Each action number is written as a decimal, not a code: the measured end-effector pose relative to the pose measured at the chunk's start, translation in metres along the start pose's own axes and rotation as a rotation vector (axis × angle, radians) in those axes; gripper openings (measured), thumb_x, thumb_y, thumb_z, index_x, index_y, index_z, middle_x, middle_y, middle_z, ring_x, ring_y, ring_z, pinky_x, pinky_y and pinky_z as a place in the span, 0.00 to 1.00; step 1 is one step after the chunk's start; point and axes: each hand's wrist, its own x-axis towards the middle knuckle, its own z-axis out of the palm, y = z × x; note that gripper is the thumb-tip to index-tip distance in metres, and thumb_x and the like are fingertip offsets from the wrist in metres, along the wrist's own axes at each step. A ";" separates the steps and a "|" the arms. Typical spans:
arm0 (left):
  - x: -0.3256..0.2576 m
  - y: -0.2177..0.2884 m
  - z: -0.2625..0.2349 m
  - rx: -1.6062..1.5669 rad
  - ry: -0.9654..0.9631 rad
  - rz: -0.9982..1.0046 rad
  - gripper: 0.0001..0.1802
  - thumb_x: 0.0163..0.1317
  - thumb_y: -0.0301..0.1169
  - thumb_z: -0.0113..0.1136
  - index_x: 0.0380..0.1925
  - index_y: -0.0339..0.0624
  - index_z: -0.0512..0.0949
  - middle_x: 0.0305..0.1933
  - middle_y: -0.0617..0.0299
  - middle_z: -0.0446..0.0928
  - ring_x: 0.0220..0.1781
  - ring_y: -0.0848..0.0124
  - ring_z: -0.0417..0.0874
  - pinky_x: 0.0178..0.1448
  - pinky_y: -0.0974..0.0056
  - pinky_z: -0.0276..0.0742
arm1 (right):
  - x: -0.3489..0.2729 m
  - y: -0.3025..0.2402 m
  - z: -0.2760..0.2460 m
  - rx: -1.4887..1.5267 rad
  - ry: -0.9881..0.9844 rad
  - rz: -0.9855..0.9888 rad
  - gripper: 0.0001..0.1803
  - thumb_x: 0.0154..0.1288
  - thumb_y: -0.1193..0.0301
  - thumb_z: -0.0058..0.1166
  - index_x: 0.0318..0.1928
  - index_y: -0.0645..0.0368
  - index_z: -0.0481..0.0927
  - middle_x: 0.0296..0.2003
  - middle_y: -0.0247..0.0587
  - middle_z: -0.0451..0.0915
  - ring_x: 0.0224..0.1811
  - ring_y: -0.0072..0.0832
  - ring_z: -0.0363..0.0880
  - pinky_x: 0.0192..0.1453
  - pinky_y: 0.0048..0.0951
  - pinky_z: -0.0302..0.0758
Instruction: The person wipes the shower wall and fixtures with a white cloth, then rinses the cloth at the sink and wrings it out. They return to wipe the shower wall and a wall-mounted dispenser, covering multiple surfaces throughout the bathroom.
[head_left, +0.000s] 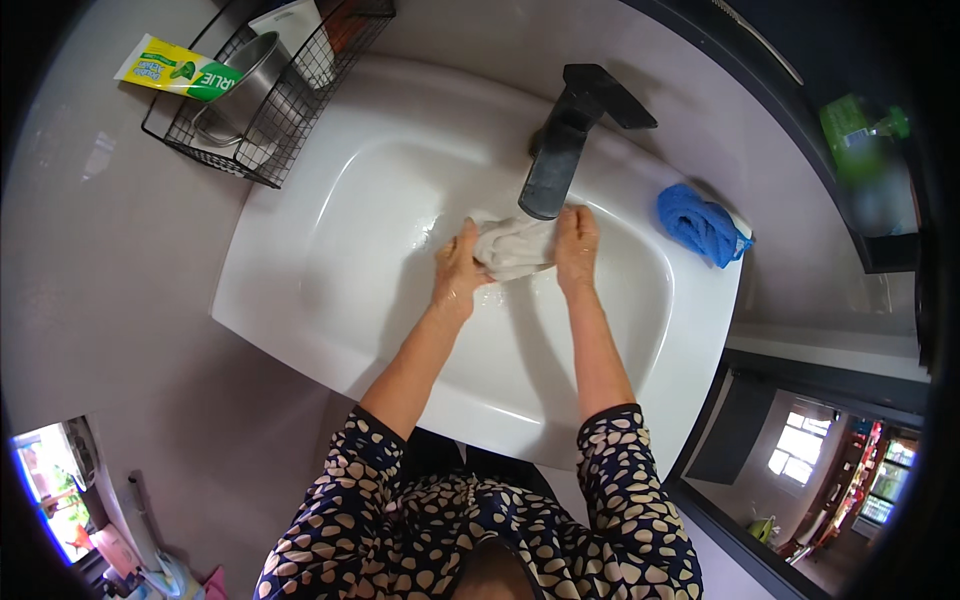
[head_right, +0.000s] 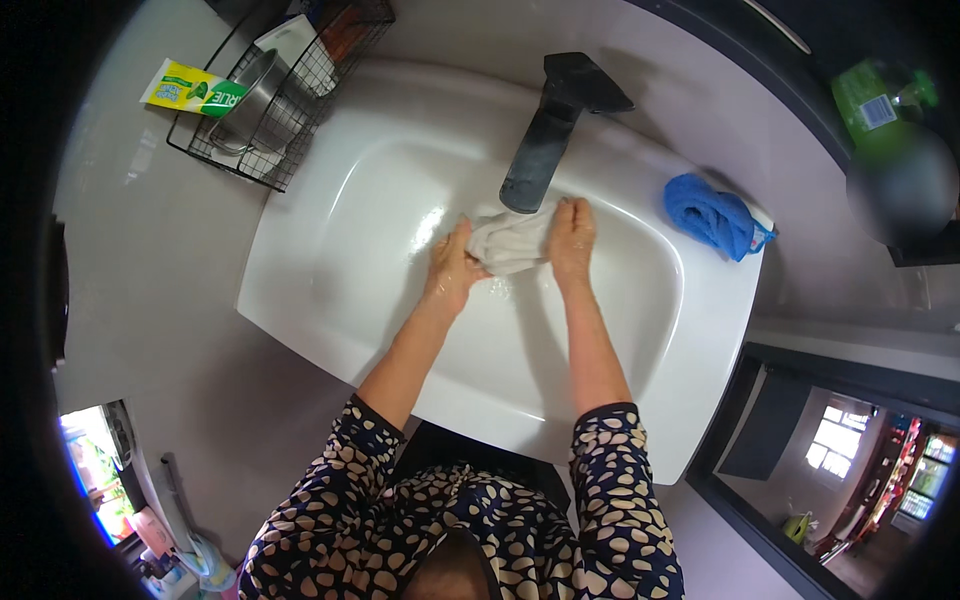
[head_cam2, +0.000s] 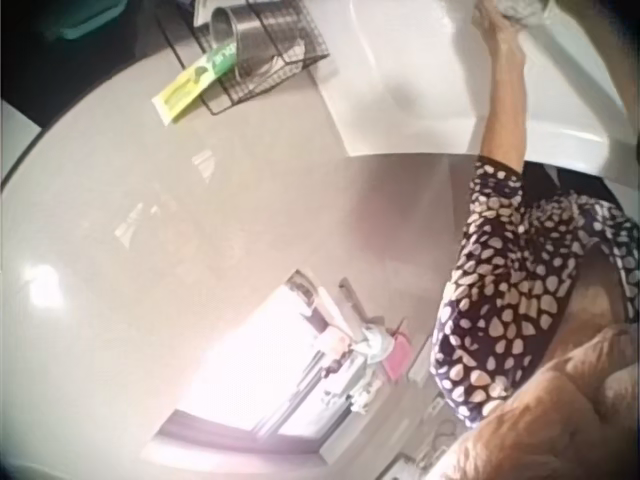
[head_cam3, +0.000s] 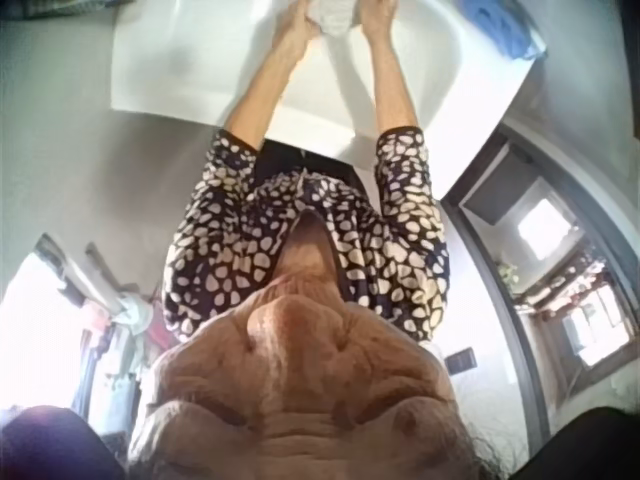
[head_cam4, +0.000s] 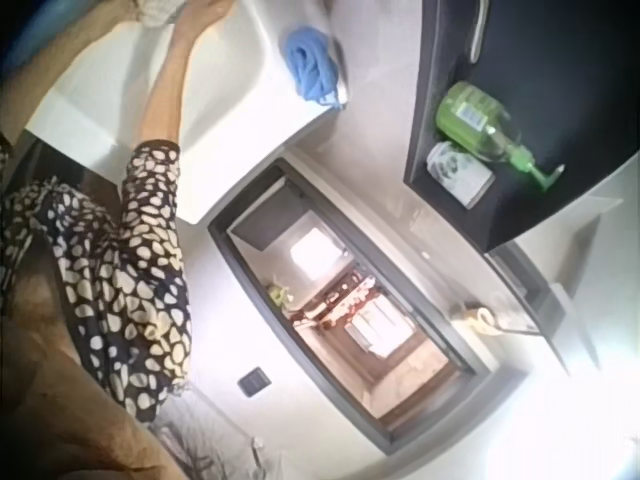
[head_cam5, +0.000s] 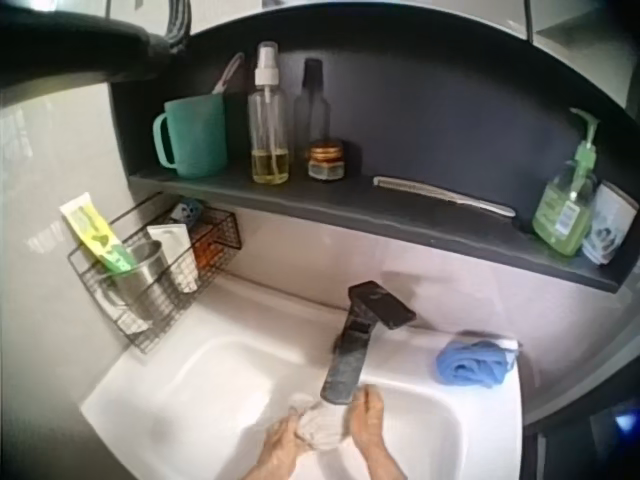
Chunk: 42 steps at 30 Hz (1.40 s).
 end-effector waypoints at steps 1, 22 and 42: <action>0.005 0.008 -0.007 0.044 0.073 0.048 0.30 0.63 0.55 0.51 0.54 0.41 0.67 0.53 0.56 0.70 0.54 0.62 0.73 0.56 0.55 0.70 | -0.005 -0.017 -0.008 -0.053 -0.029 0.035 0.11 0.67 0.69 0.46 0.28 0.62 0.72 0.23 0.27 0.66 0.27 0.17 0.60 0.30 0.25 0.63; -0.014 -0.003 0.016 -0.212 -0.221 -0.136 0.25 0.70 0.44 0.43 0.61 0.42 0.62 0.58 0.58 0.69 0.60 0.64 0.69 0.62 0.55 0.68 | -0.020 0.006 0.014 -0.496 -0.120 -0.194 0.11 0.69 0.64 0.43 0.44 0.58 0.69 0.29 0.47 0.76 0.27 0.43 0.77 0.30 0.38 0.71; -0.014 0.002 -0.007 0.127 0.110 -0.025 0.17 0.55 0.39 0.66 0.40 0.43 0.74 0.38 0.65 0.73 0.41 0.73 0.73 0.47 0.57 0.71 | -0.023 -0.025 -0.015 0.556 0.156 0.357 0.10 0.63 0.78 0.42 0.45 0.56 0.65 0.25 0.32 0.68 0.27 0.20 0.68 0.30 0.26 0.70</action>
